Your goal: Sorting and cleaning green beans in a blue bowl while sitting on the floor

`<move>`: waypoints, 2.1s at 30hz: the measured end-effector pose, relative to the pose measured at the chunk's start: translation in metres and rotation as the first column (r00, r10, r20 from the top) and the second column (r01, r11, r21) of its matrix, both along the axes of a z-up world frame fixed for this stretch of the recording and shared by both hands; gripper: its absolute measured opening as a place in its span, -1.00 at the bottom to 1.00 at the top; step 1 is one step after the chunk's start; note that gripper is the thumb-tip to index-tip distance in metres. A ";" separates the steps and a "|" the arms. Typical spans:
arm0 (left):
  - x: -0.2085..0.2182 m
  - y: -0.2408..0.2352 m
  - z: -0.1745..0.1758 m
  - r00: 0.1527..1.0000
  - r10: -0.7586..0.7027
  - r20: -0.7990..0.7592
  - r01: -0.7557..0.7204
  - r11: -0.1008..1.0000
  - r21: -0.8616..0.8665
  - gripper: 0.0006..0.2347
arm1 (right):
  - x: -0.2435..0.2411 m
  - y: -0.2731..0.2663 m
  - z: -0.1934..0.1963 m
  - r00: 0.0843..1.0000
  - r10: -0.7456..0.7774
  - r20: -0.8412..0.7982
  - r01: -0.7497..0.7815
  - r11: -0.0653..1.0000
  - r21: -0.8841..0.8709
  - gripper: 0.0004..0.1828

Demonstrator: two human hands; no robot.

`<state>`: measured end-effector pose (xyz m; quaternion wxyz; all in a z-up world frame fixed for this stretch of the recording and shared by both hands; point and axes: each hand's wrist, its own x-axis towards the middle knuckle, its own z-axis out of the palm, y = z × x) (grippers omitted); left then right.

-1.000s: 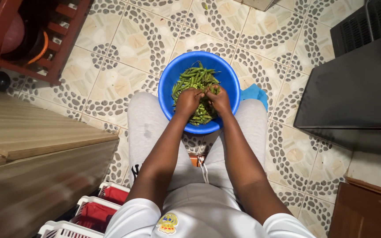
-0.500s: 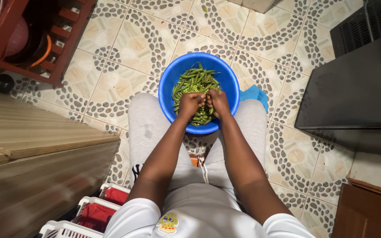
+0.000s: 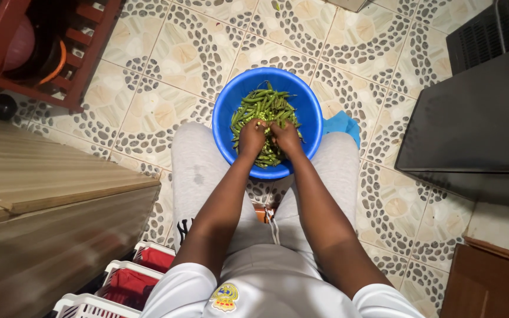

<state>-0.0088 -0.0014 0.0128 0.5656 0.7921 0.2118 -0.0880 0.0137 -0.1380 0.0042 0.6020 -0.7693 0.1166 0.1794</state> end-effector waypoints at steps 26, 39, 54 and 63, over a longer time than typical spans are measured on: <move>-0.002 0.008 0.004 0.983 -0.178 -0.036 0.164 0.957 -0.239 -0.82 | 0.000 -0.001 0.060 0.884 -0.455 -0.102 0.439 0.737 0.514 -0.82; 0.001 0.002 0.008 0.989 -0.136 0.055 0.146 0.885 -0.443 -0.73 | 0.017 -0.022 -0.002 0.893 -0.320 -0.317 0.450 0.596 0.666 -0.87; 0.002 -0.007 0.048 0.901 -0.349 0.259 0.294 0.928 0.228 -0.64 | 0.024 -0.036 -0.020 0.852 -0.481 -0.206 0.493 0.606 0.625 -0.80; 0.034 -0.015 -0.081 0.952 -0.196 0.236 0.179 0.979 0.094 -0.77 | 0.012 -0.030 -0.011 0.901 -0.432 -0.033 0.426 0.870 0.250 -0.80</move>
